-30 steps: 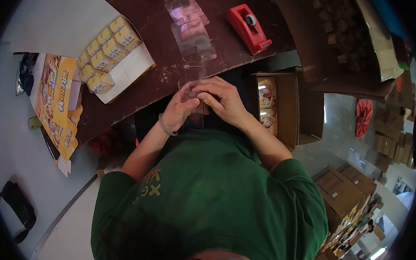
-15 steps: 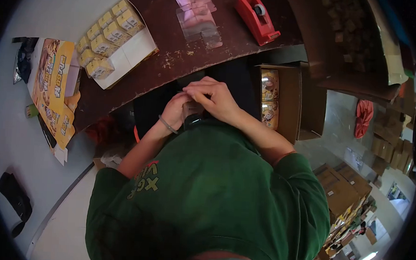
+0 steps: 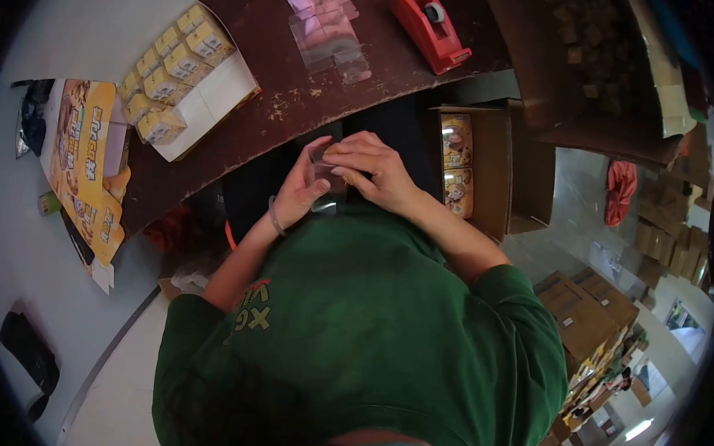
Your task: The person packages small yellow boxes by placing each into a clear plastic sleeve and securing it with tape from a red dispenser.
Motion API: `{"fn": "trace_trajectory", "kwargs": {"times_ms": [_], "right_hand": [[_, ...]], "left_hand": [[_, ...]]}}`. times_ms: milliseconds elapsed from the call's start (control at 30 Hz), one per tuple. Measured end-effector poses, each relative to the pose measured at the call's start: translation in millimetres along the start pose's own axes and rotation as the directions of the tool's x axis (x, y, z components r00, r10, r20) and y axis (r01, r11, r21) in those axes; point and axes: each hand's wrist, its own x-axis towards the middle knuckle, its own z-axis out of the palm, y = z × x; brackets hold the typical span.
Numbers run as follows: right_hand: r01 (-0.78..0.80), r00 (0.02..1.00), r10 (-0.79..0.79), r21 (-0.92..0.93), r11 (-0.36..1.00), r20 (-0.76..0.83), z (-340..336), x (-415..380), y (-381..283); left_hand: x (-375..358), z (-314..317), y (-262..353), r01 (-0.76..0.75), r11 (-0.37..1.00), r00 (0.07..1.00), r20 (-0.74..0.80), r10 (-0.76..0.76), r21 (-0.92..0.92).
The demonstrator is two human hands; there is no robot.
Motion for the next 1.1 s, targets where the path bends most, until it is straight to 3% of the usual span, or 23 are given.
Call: {"fn": "trace_trajectory", "kwargs": {"times_ms": [67,167,200,233,267,300,333,367,400,433,500,567,633,700,767,833,867,900,967,1067,1100], "right_hand": [[0.073,0.997,-0.074,-0.087,0.994,-0.017,-3,2,3],[-0.025,0.987,0.045,0.126,0.992,-0.157,-2,14,-6],[-0.238,0.949,0.306,0.468,0.851,-0.073,3,14,-9],[-0.290,0.931,0.362,0.705,0.647,0.050,0,19,-4],[-0.319,0.916,0.401,0.597,0.736,-0.004,-9,28,-13],[-0.229,0.939,0.316,0.436,0.870,-0.137,-18,37,-17],[-0.140,0.949,0.165,0.112,0.984,-0.269,-31,45,-25],[-0.070,0.942,-0.009,-0.225,0.972,-0.337,-40,52,-32],[0.028,0.956,-0.134,-0.374,0.927,-0.260,-43,57,-33],[0.109,0.960,-0.203,-0.411,0.905,-0.192,-36,62,-29],[0.282,0.937,-0.344,-0.448,0.848,-0.062,-24,68,-15],[0.355,0.916,-0.400,-0.418,0.836,-0.020,-68,82,-21],[0.174,0.865,-0.373,-0.498,0.850,-0.335,-145,101,7],[-0.184,0.730,-0.260,-0.548,0.816,-0.632,-243,104,61],[-0.503,0.609,-0.203,-0.572,0.648,-0.766,-336,91,131],[-0.690,0.564,-0.149,-0.563,0.455,-0.812,-397,72,186],[-0.732,0.561,-0.128,-0.562,0.384,-0.818,-416,63,207],[-0.754,0.562,-0.119,-0.566,0.332,-0.819,-430,56,224],[-0.760,0.544,-0.137,-0.555,0.339,-0.828,-449,49,248],[-0.747,0.415,-0.093,-0.397,0.533,-0.905,-445,46,256],[-0.725,0.356,0.105,-0.203,0.658,-0.928,-438,50,231]], "left_hand": [[6,7,7,-0.034,0.999,0.999,-0.022,0.035,0.013],[20,4,23,-0.058,0.997,0.998,0.030,0.057,0.048],[29,5,28,-0.148,0.980,0.989,0.034,0.144,0.134],[37,9,35,-0.203,0.968,0.979,0.027,0.201,0.146],[43,14,42,-0.253,0.955,0.967,0.020,0.253,0.156],[49,19,49,-0.278,0.907,0.950,-0.049,0.308,0.316],[52,23,58,-0.283,0.835,0.919,-0.116,0.377,0.471],[47,21,70,-0.259,0.865,0.930,-0.133,0.344,0.430],[47,21,80,-0.226,0.893,0.940,-0.154,0.305,0.390],[54,34,83,-0.334,0.909,0.921,-0.117,0.371,0.251],[64,15,72,-0.187,0.953,0.946,-0.217,0.240,0.237],[71,7,69,-0.151,0.988,0.968,-0.210,0.140,-0.038],[70,-9,67,-0.057,0.947,0.991,-0.131,0.016,-0.316],[65,-14,69,0.007,0.900,0.994,-0.098,-0.055,-0.436],[65,-15,72,0.051,0.843,0.977,-0.150,-0.154,-0.535],[65,-24,70,0.103,0.816,0.983,-0.065,-0.169,-0.569],[65,-28,70,0.128,0.802,0.985,-0.022,-0.174,-0.584],[65,-24,73,0.121,0.801,0.975,-0.082,-0.207,-0.586],[67,-31,69,0.121,0.813,0.984,-0.040,-0.175,-0.570],[67,-25,72,0.118,0.845,0.987,-0.034,-0.158,-0.522],[69,-19,75,0.113,0.857,0.988,-0.038,-0.153,-0.503]]}}
